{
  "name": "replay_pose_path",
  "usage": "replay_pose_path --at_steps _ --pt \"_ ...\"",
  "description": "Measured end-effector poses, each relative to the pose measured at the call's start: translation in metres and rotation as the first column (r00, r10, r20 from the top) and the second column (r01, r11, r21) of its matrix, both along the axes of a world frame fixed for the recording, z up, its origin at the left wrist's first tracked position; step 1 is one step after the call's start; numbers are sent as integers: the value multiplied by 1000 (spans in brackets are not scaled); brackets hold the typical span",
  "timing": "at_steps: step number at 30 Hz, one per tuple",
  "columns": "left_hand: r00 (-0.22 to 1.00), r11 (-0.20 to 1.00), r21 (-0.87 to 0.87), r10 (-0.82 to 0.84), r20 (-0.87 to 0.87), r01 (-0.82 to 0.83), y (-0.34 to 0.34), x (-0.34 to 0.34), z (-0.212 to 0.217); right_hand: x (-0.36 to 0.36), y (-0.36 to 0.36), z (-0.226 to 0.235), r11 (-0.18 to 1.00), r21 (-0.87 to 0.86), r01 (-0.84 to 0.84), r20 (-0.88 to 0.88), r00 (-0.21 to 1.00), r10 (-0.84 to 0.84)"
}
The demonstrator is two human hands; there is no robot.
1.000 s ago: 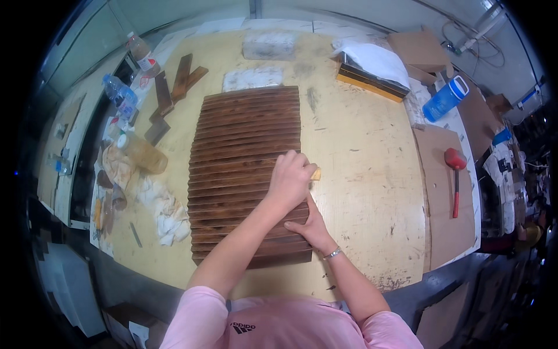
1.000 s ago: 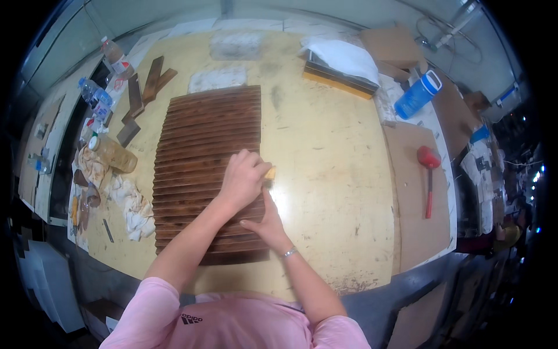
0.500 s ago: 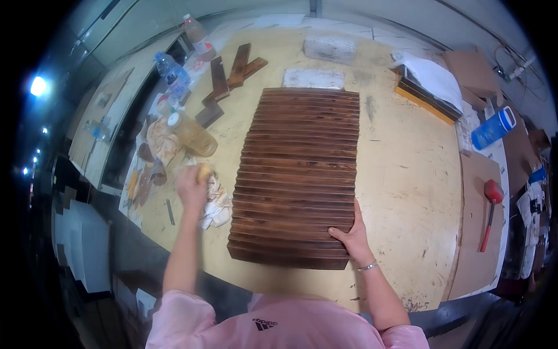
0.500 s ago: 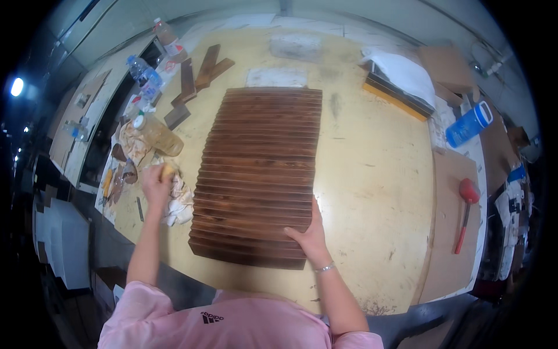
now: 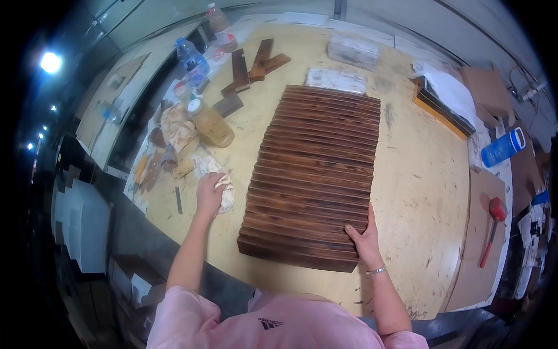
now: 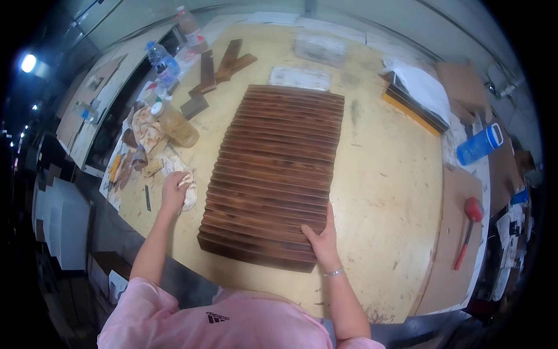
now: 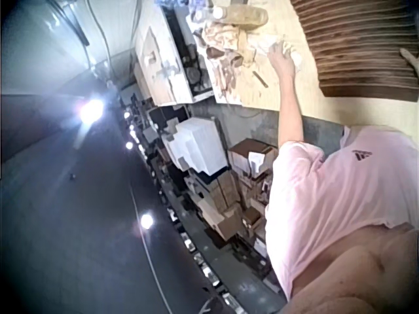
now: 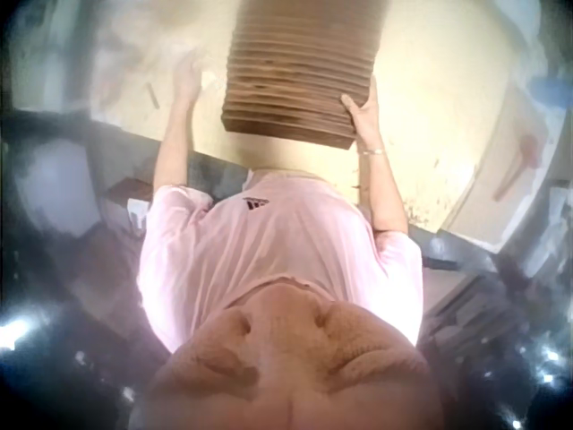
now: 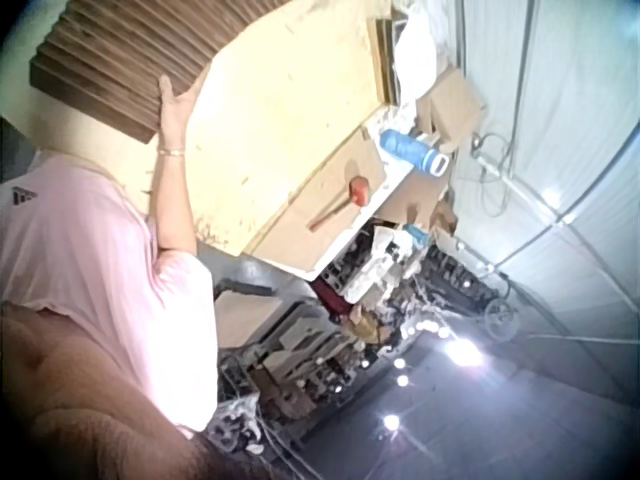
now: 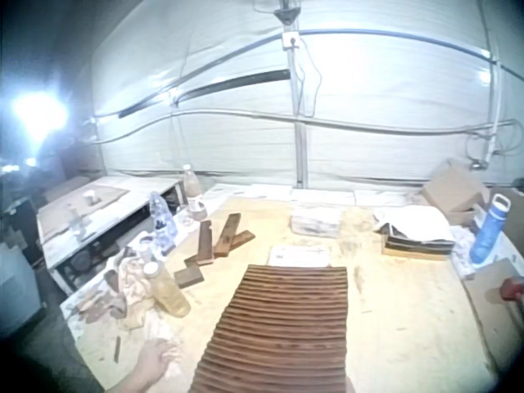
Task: The person wipes a slatted wood panel with a cloth and a sponge, moving across the surface and edges of the slats.
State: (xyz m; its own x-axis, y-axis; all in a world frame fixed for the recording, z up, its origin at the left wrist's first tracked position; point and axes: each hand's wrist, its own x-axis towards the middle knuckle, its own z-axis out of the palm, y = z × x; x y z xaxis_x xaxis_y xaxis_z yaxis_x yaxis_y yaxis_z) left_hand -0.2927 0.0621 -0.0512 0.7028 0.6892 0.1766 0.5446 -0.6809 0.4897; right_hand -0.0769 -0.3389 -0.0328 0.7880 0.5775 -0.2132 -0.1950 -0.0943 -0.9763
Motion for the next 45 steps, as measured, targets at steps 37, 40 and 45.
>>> replay_pose_path --at_steps 37,40,45 --pt "993 997 71 -50 109 42 -87 -20 32 -2 1 -6 999 -34 26 84 996 -23" --pt "979 979 10 -205 -10 205 -88 -36 33 -5 3 6 998 -59 30 46 999 -28" --pt "985 999 12 -47 167 45 -32 -56 32 3 13 15 987 -42 156 73 986 -152"
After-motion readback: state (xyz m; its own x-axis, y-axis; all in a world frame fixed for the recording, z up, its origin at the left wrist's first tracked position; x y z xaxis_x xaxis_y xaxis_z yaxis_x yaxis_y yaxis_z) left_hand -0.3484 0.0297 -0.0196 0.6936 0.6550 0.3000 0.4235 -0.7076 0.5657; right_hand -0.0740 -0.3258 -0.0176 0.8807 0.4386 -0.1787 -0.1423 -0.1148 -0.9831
